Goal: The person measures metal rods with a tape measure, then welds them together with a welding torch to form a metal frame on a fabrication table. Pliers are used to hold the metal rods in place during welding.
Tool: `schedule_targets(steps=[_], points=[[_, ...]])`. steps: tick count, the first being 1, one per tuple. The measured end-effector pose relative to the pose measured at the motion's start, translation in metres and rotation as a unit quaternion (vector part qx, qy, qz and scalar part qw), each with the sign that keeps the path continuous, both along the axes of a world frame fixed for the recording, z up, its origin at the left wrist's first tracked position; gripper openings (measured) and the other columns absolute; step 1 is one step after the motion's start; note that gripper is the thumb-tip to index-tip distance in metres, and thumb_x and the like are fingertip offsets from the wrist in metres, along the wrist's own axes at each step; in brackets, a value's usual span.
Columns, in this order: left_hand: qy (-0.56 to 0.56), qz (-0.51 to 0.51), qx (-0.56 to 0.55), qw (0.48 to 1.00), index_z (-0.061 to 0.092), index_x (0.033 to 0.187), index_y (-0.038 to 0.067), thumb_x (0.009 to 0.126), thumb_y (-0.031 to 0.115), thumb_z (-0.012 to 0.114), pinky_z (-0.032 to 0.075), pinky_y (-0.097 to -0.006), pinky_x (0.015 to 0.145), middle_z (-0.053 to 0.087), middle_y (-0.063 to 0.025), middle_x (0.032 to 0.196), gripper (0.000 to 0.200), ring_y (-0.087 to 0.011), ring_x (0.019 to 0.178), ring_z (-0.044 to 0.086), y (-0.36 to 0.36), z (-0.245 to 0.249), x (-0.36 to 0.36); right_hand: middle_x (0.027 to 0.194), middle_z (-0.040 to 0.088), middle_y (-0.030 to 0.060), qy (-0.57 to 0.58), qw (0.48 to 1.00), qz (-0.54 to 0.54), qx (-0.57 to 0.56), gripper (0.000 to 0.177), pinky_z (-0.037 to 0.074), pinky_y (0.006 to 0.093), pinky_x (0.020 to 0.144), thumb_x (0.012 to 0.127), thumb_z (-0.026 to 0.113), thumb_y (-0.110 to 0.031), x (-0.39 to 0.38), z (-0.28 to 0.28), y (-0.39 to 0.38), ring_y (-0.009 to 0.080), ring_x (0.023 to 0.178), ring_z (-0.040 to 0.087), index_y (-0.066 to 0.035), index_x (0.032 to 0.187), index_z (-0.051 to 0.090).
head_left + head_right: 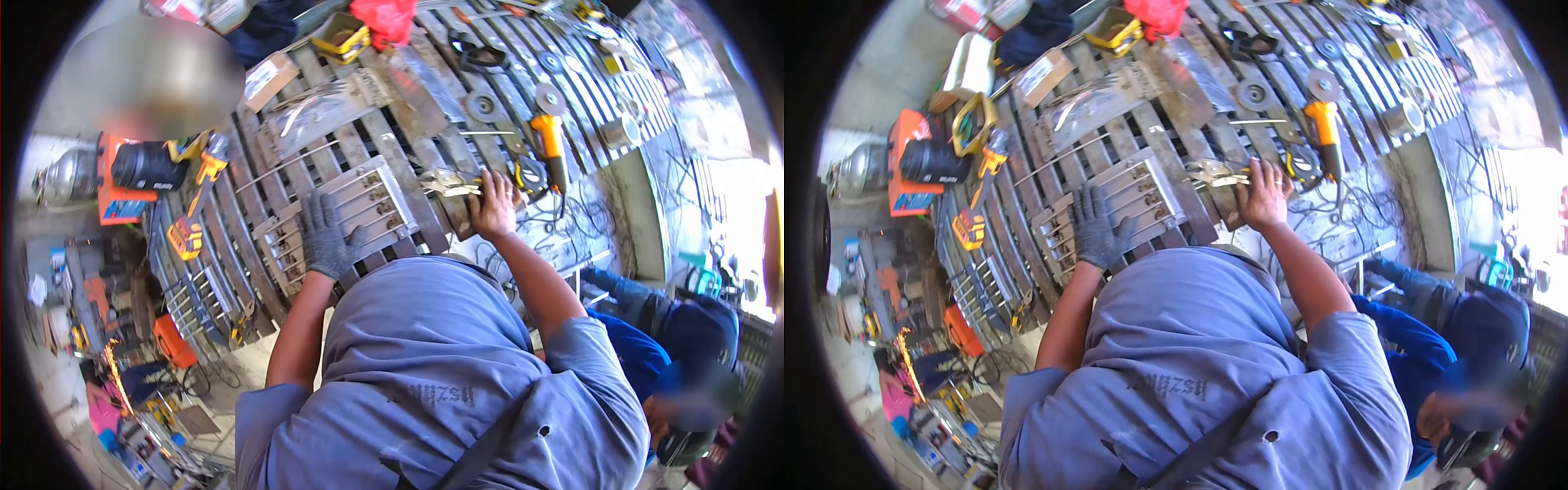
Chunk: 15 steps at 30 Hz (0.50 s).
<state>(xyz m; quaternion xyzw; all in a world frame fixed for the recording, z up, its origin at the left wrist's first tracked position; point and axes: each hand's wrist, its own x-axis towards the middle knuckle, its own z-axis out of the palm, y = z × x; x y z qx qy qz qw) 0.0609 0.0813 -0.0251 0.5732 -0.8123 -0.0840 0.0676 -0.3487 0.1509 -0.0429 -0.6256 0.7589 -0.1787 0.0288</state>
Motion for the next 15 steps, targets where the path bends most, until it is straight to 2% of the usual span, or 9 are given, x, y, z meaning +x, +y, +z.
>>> schedule_targets(steps=[6,12,15], points=[[-0.043,-0.011,-0.014,0.999,0.026,0.175,-0.007,0.099,0.07,0.066,0.012,-0.07,0.136,0.021,-0.0334,0.183,0.115,-0.0544,0.171,0.015,0.0,-0.003,0.001,0.161,0.054,0.02,-0.014,1.0,-0.004,-0.015,0.071,0.027,0.0622,0.127,0.103,0.07,-0.041,0.001,0.005,0.003,0.0409,0.155,0.045,-0.008,0.164,0.052],[0.004,-0.053,-0.044,0.998,0.025,0.175,-0.006,0.102,0.066,0.064,0.011,-0.0676,0.137,0.022,-0.0368,0.181,0.11,-0.0564,0.17,0.016,0.001,-0.017,0.003,0.159,0.055,0.0187,-0.018,1.0,-0.009,-0.01,0.073,0.027,0.0627,0.126,0.103,0.07,-0.04,0.0,0.008,0.002,0.0406,0.155,0.046,-0.009,0.165,0.049],[0.041,-0.045,-0.051,0.997,0.025,0.176,-0.005,0.102,0.065,0.063,0.011,-0.0673,0.138,0.022,-0.0377,0.181,0.109,-0.0578,0.169,0.016,-0.001,-0.018,0.005,0.16,0.055,0.0196,-0.021,1.0,-0.013,0.002,0.076,0.026,0.0634,0.126,0.1,0.075,-0.039,0.003,0.003,0.0,0.0416,0.154,0.047,-0.012,0.166,0.049]])
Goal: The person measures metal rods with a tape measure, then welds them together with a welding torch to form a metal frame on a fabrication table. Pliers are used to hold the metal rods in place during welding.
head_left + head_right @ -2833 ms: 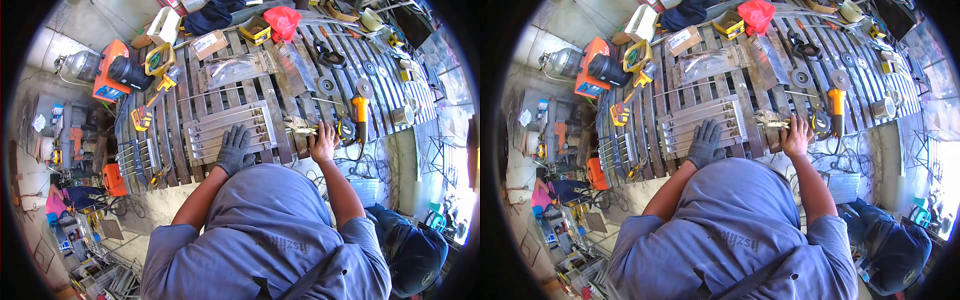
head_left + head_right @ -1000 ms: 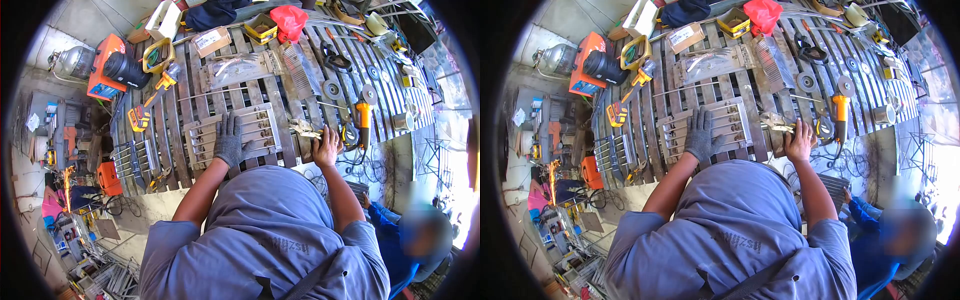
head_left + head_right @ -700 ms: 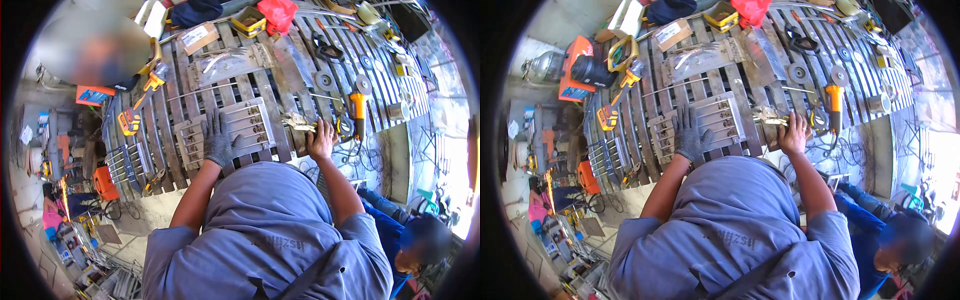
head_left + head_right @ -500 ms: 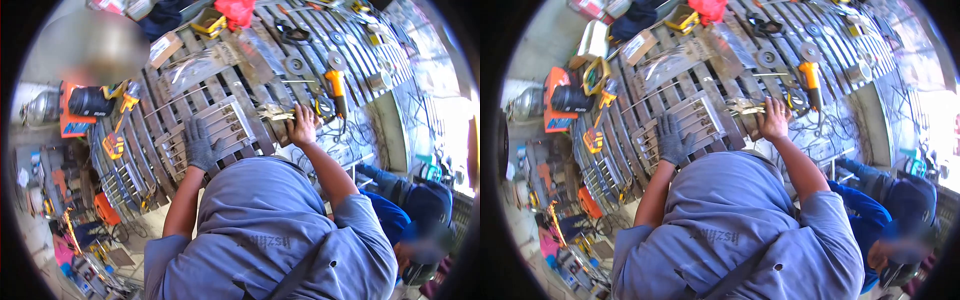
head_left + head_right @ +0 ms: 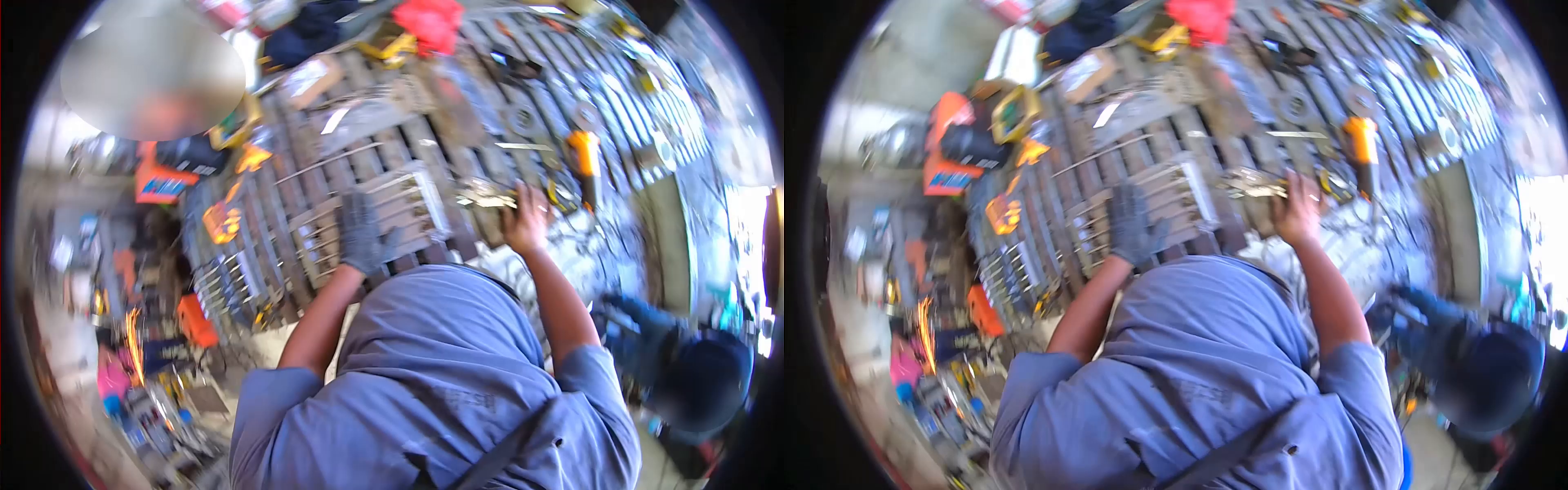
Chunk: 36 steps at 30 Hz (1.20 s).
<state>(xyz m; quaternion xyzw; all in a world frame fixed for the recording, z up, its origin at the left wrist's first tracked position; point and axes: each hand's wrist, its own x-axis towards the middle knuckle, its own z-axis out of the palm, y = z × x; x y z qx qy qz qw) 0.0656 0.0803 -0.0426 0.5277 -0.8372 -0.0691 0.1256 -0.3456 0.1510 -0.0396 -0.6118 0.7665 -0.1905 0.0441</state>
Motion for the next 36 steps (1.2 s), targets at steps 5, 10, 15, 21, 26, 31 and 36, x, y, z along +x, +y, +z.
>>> schedule_targets(steps=[5,10,15,21,26,31,36], points=[[-0.054,0.042,0.047,0.997,0.024,0.175,-0.008,0.104,0.071,0.057,0.009,-0.0685,0.137,0.018,-0.0339,0.184,0.111,-0.0547,0.171,0.011,0.004,0.017,-0.002,0.165,0.051,0.0191,0.031,0.999,0.019,-0.016,0.076,0.022,0.0655,0.126,0.107,0.066,-0.042,-0.004,-0.014,0.001,0.0404,0.157,0.043,-0.01,0.171,0.042],[-0.058,0.033,0.04,0.997,0.03,0.173,-0.008,0.107,0.064,0.055,0.011,-0.0694,0.136,0.025,-0.0344,0.181,0.101,-0.0547,0.17,0.017,0.02,0.027,0.003,0.167,0.048,0.0196,0.072,0.995,0.037,0.06,0.072,0.023,0.0654,0.126,0.111,0.06,-0.043,-0.007,0.006,0.0,0.0398,0.159,0.04,-0.008,0.172,0.041],[-0.055,0.02,0.06,0.996,0.033,0.172,-0.008,0.108,0.062,0.054,0.01,-0.0686,0.137,0.027,-0.0333,0.181,0.097,-0.0528,0.17,0.017,0.034,0.03,0.01,0.169,0.047,0.0201,0.102,0.991,0.061,0.069,0.07,0.023,0.0675,0.128,0.113,0.057,-0.043,-0.013,0.021,-0.002,0.0403,0.159,0.041,-0.008,0.171,0.042],[-0.052,0.021,0.063,0.996,0.033,0.173,-0.008,0.109,0.062,0.053,0.008,-0.0681,0.137,0.025,-0.0317,0.182,0.096,-0.0509,0.172,0.016,0.036,0.034,0.009,0.171,0.048,0.0174,0.084,0.986,0.102,0.103,0.075,0.023,0.0672,0.128,0.107,0.067,-0.037,-0.013,0.022,-0.001,0.0366,0.162,0.04,-0.007,0.17,0.041],[-0.041,0.018,0.054,0.998,0.034,0.173,-0.005,0.109,0.059,0.053,0.007,-0.0679,0.138,0.024,-0.0314,0.183,0.093,-0.0506,0.172,0.014,0.035,0.033,0.009,0.169,0.049,0.0177,0.066,0.987,0.117,0.084,0.081,0.022,0.0685,0.128,0.103,0.071,-0.036,-0.012,0.017,-0.002,0.0371,0.161,0.04,-0.006,0.171,0.039],[-0.045,0.015,0.059,0.997,0.037,0.172,-0.006,0.107,0.059,0.055,0.007,-0.0689,0.137,0.023,-0.03,0.184,0.093,-0.0508,0.172,0.015,0.035,0.028,0.007,0.171,0.046,0.0196,0.065,0.986,0.083,0.127,0.086,0.021,0.0705,0.13,0.103,0.072,-0.037,-0.008,0.021,0.002,0.0391,0.162,0.038,-0.008,0.174,0.033],[-0.063,0.014,0.071,0.995,0.034,0.172,-0.007,0.106,0.06,0.057,0.006,-0.0683,0.137,0.023,-0.0297,0.184,0.097,-0.0508,0.172,0.015,0.034,0.029,0.007,0.17,0.042,0.0208,0.057,0.988,0.079,0.119,0.096,0.023,0.07,0.13,0.095,0.077,-0.029,-0.003,0.022,0.006,0.0404,0.162,0.037,-0.006,0.175,0.029]])
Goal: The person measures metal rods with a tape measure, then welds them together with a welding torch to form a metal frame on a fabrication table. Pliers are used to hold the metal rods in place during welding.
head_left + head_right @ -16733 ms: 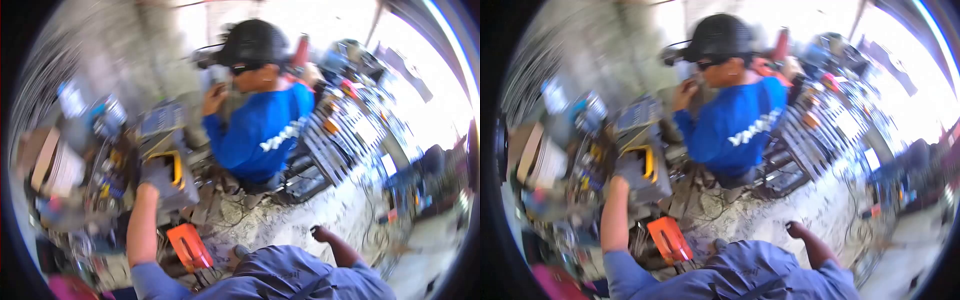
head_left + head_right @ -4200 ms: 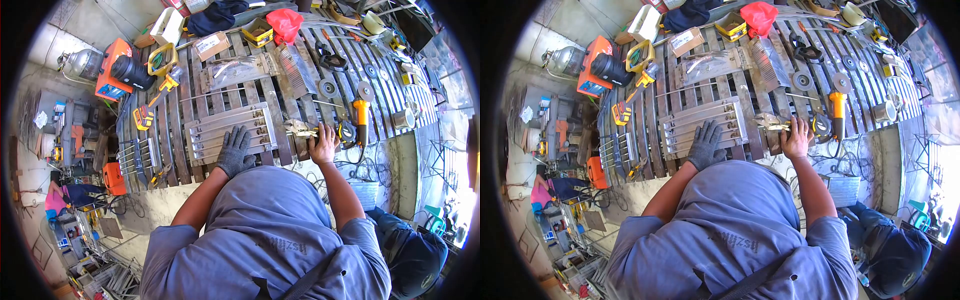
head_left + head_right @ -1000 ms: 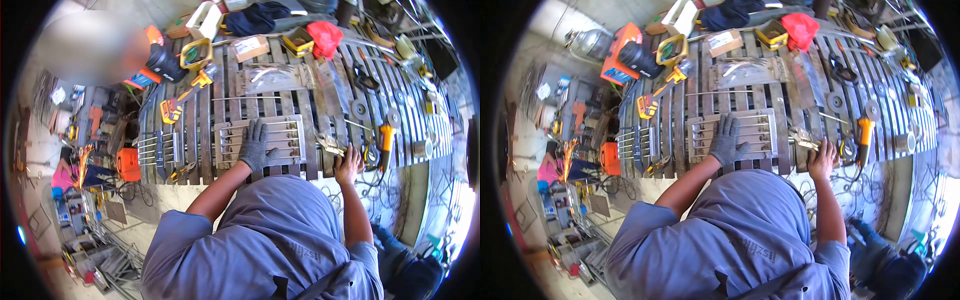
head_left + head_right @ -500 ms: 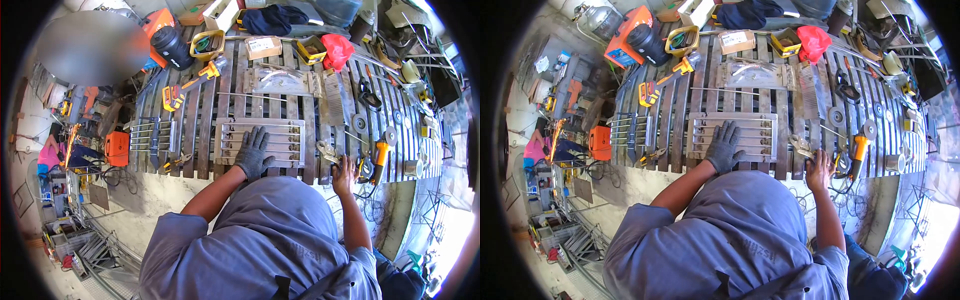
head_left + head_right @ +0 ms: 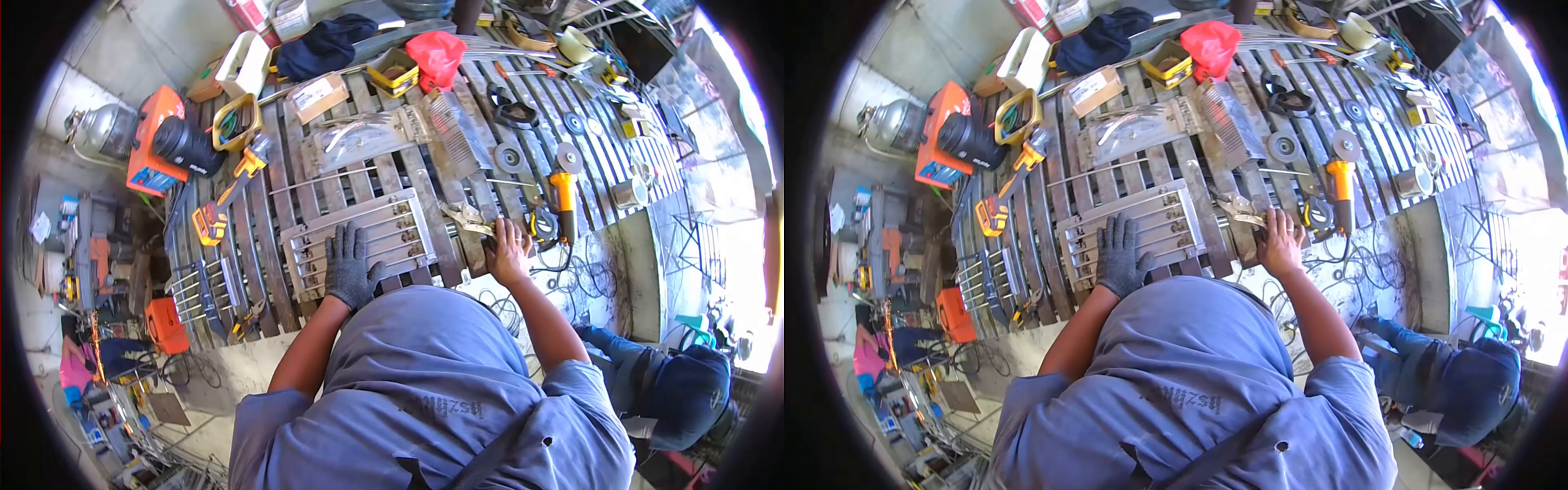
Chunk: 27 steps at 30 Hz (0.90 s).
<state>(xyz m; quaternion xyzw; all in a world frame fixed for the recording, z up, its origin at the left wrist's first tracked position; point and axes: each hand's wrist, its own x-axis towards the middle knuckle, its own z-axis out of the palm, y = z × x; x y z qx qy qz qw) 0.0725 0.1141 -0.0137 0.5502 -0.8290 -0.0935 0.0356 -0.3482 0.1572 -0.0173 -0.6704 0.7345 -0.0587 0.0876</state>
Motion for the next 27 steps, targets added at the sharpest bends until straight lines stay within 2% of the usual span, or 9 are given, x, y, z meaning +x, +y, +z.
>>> schedule_targets(steps=[2,11,16,17,18,20,27], points=[[-0.01,0.0,0.002,1.0,0.032,0.174,-0.005,0.106,0.06,0.057,0.005,-0.0679,0.138,0.023,-0.0301,0.183,0.097,-0.051,0.171,0.015,0.0,-0.003,0.0,0.17,0.041,0.02,-0.005,1.0,-0.001,-0.01,0.1,0.024,0.0693,0.129,0.091,0.078,-0.026,0.001,-0.001,0.001,0.0399,0.161,0.037,-0.006,0.175,0.029],[-0.018,0.001,0.012,1.0,0.031,0.175,-0.004,0.106,0.06,0.057,0.005,-0.0673,0.138,0.024,-0.0301,0.184,0.097,-0.0504,0.172,0.015,0.0,0.001,-0.002,0.171,0.04,0.0186,-0.021,1.0,-0.008,0.002,0.098,0.023,0.0705,0.13,0.093,0.078,-0.024,0.002,0.003,0.001,0.0391,0.162,0.036,-0.007,0.176,0.028],[-0.02,0.005,0.013,1.0,0.033,0.174,-0.004,0.105,0.058,0.059,0.005,-0.0671,0.138,0.023,-0.0298,0.184,0.097,-0.0512,0.172,0.014,0.003,0.002,-0.002,0.173,0.041,0.0201,-0.015,0.999,0.009,0.041,0.091,0.023,0.0717,0.13,0.099,0.077,-0.03,-0.001,0.022,-0.002,0.0374,0.165,0.034,-0.006,0.175,0.031],[-0.022,-0.001,0.008,1.0,0.033,0.174,-0.004,0.105,0.058,0.059,0.005,-0.0671,0.138,0.023,-0.0299,0.184,0.097,-0.0514,0.172,0.014,0.001,0.001,-0.003,0.174,0.041,0.0216,-0.019,0.998,0.01,0.052,0.091,0.022,0.0712,0.131,0.1,0.076,-0.033,-0.002,0.026,-0.002,0.0383,0.166,0.035,-0.006,0.175,0.031],[-0.012,-0.003,-0.002,1.0,0.032,0.174,-0.005,0.107,0.062,0.054,0.004,-0.0683,0.137,0.024,-0.0313,0.183,0.098,-0.0523,0.171,0.015,0.001,-0.004,-0.001,0.175,0.04,0.0223,-0.007,0.999,0.012,0.049,0.091,0.022,0.0711,0.131,0.101,0.076,-0.034,-0.004,0.027,0.002,0.0392,0.166,0.034,-0.006,0.175,0.031],[-0.021,-0.014,-0.006,1.0,0.033,0.173,-0.007,0.107,0.063,0.053,0.005,-0.069,0.137,0.025,-0.0323,0.183,0.098,-0.0532,0.171,0.015,0.002,-0.003,-0.002,0.176,0.039,0.0238,0.004,1.0,0.014,0.026,0.092,0.021,0.0713,0.132,0.101,0.075,-0.037,-0.008,0.029,0.008,0.0419,0.167,0.032,-0.007,0.176,0.031],[-0.006,-0.05,0.001,0.999,0.031,0.173,-0.01,0.106,0.067,0.054,0.005,-0.0741,0.135,0.023,-0.0367,0.181,0.104,-0.0556,0.17,0.014,-0.009,0.005,-0.001,0.18,0.033,0.0217,0.043,0.995,0.028,0.082,0.092,0.019,0.0718,0.134,0.101,0.076,-0.039,-0.016,0.074,0.057,0.0419,0.171,0.024,-0.009,0.176,0.032]])
